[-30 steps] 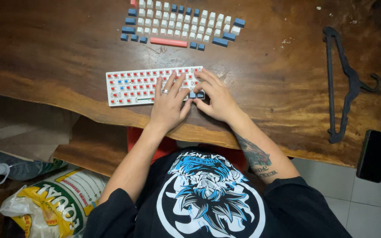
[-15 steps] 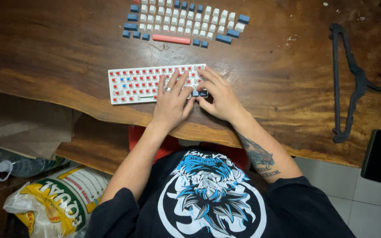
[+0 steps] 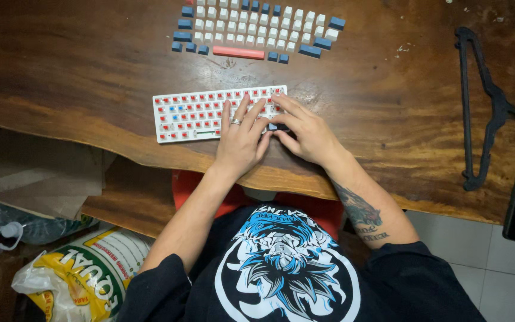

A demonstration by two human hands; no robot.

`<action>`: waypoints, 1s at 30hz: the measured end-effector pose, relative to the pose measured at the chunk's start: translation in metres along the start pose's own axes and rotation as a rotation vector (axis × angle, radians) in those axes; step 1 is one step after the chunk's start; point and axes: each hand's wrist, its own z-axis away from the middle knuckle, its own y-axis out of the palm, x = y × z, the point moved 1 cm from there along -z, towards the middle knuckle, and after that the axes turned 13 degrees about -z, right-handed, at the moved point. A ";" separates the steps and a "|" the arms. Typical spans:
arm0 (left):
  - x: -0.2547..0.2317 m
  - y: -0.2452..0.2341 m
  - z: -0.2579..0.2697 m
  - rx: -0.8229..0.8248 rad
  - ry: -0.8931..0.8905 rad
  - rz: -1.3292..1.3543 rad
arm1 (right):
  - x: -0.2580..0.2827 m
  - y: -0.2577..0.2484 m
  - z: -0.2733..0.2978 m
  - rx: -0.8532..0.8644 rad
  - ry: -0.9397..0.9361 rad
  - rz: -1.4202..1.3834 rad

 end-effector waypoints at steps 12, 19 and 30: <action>-0.001 0.003 0.000 0.006 -0.013 0.003 | 0.001 0.002 -0.001 -0.092 -0.060 0.104; -0.001 0.002 0.002 -0.013 -0.001 0.013 | -0.005 0.001 0.001 -0.055 -0.027 0.070; 0.000 -0.001 -0.002 0.008 0.000 0.032 | -0.011 0.004 0.002 -0.066 0.022 -0.004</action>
